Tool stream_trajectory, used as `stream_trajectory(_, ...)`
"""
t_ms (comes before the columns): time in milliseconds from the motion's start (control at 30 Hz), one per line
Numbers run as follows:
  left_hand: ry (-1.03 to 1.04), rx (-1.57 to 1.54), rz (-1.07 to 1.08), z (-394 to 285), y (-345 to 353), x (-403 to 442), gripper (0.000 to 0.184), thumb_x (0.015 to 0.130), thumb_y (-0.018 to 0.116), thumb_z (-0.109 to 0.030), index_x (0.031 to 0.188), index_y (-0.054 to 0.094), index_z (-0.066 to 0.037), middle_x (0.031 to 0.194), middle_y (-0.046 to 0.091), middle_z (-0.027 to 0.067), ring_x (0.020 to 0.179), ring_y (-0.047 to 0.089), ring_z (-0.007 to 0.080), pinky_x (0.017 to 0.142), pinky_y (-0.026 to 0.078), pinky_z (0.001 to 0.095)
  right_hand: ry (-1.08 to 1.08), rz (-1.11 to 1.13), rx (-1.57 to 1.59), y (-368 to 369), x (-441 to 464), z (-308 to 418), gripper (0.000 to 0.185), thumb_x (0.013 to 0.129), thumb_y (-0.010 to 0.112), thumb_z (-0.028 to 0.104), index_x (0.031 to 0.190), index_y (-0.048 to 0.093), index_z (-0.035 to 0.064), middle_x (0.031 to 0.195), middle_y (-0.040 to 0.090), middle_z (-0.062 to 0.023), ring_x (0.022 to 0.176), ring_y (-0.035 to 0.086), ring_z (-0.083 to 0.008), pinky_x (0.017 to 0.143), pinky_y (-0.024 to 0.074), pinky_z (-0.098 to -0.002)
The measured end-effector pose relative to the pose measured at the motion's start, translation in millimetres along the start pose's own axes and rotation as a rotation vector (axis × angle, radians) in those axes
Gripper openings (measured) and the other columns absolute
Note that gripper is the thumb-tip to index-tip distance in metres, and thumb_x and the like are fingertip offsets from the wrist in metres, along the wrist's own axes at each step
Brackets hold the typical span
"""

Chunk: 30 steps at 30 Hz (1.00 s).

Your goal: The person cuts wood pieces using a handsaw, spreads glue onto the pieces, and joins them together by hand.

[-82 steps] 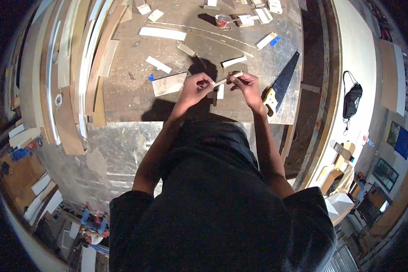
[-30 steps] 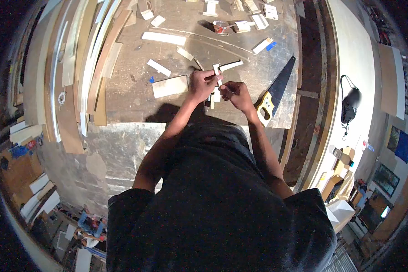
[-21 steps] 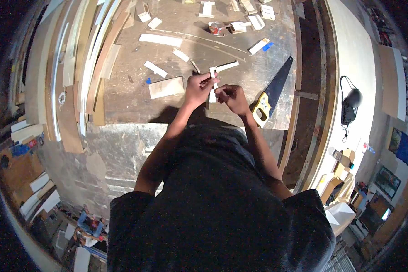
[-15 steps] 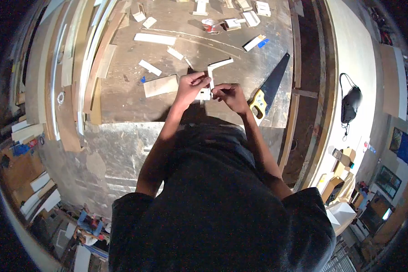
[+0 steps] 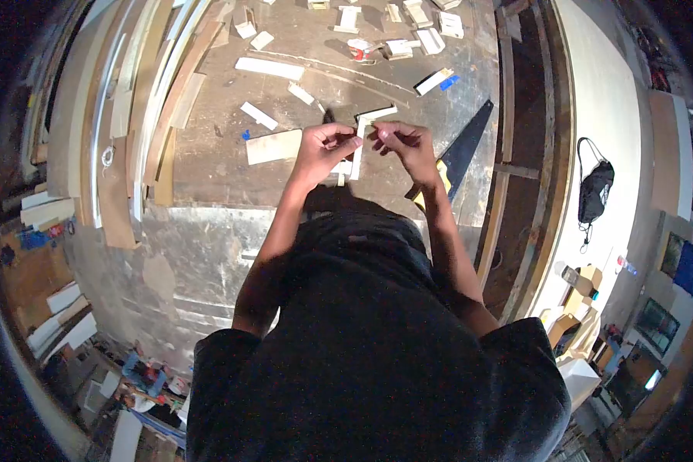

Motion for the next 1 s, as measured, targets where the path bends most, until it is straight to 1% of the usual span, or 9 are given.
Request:
stream_trajectory(167,0.024,0.085,0.085,-27,6,-6,0.015,0.091,0.078,-0.004,0.101,0.073,0.007,0.085,0.072,0.0059,0.074,0.066,0.0093,0.064,0.055,0.0252,-0.110,-0.023,-0.056,7,6,32,0.016,0.098,0.071,0.013,0.101,0.078,-0.0008,0.088,0.077,-0.0072,0.077,0.070,-0.0123,0.071,0.0570,-0.0289)
stream_trajectory(300,0.041,0.153,0.135,-42,7,-8,0.016,0.092,0.077,-0.007,0.100,0.073,0.007,0.086,0.073,0.0073,0.073,0.066,0.0101,0.064,0.055,0.0257,-0.077,-0.037,-0.012,13,6,37,0.015,0.098,0.071,0.010,0.099,0.076,-0.0040,0.084,0.075,-0.0082,0.075,0.069,-0.0145,0.072,0.0557,-0.0303)
stream_trajectory(533,0.004,0.032,0.142,-25,2,-5,0.019,0.093,0.077,-0.010,0.100,0.073,0.007,0.085,0.073,0.0079,0.073,0.066,0.0105,0.064,0.054,0.0254,-0.015,-0.055,0.118,15,8,22,0.011,0.096,0.072,0.008,0.098,0.077,-0.0016,0.084,0.077,-0.0076,0.074,0.070,-0.0140,0.071,0.0565,-0.0304)
stream_trajectory(600,0.021,0.019,0.120,-25,2,-6,0.019,0.093,0.077,-0.010,0.100,0.073,0.007,0.084,0.072,0.0069,0.072,0.066,0.0104,0.064,0.054,0.0255,-0.004,-0.012,0.082,19,7,24,0.023,0.100,0.070,0.018,0.105,0.075,-0.0033,0.086,0.074,-0.0078,0.077,0.069,-0.0142,0.073,0.0550,-0.0306)
stream_trajectory(633,0.021,0.018,0.120,-26,1,-7,0.019,0.093,0.077,-0.010,0.100,0.073,0.007,0.084,0.072,0.0069,0.072,0.066,0.0104,0.064,0.054,0.0255,-0.003,-0.011,0.082,20,6,26,0.023,0.100,0.070,0.018,0.105,0.075,-0.0033,0.086,0.074,-0.0078,0.077,0.069,-0.0142,0.073,0.0550,-0.0306)
stream_trajectory(733,0.021,0.022,0.102,-27,-2,-8,0.019,0.093,0.077,-0.011,0.099,0.073,0.006,0.084,0.072,0.0062,0.071,0.066,0.0104,0.064,0.054,0.0257,0.087,-0.026,0.160,21,3,22,0.023,0.098,0.073,0.017,0.110,0.074,-0.0021,0.092,0.075,-0.0072,0.082,0.068,-0.0135,0.074,0.0548,-0.0306)
stream_trajectory(833,0.005,0.025,0.090,-25,-4,-9,0.021,0.093,0.078,-0.012,0.102,0.073,0.006,0.084,0.071,0.0058,0.072,0.066,0.0102,0.063,0.054,0.0254,0.055,0.020,0.081,21,1,24,0.019,0.092,0.078,0.011,0.107,0.077,0.0008,0.096,0.077,-0.0060,0.083,0.070,-0.0131,0.072,0.0563,-0.0293)
stream_trajectory(933,0.005,-0.016,0.037,-24,-3,-9,0.022,0.093,0.078,-0.011,0.105,0.072,0.006,0.085,0.071,0.0056,0.073,0.066,0.0097,0.063,0.054,0.0249,0.137,0.108,-0.087,19,-7,20,0.027,0.085,0.084,0.007,0.110,0.077,0.0001,0.098,0.078,-0.0067,0.087,0.070,-0.0132,0.080,0.0566,-0.0289)
stream_trajectory(1000,-0.004,-0.062,0.007,-21,-2,-8,0.022,0.093,0.077,-0.010,0.107,0.072,0.006,0.084,0.071,0.0045,0.075,0.066,0.0094,0.064,0.055,0.0246,0.141,0.139,-0.100,17,-14,18,0.028,0.086,0.084,0.010,0.111,0.076,0.0002,0.099,0.077,-0.0063,0.088,0.069,-0.0124,0.079,0.0556,-0.0284)
Point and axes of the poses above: each hand's wrist, its own x-axis towards the middle knuckle, its own y-axis out of the palm, z = x × y, the point moved 7 cm from there along x, towards the middle knuckle
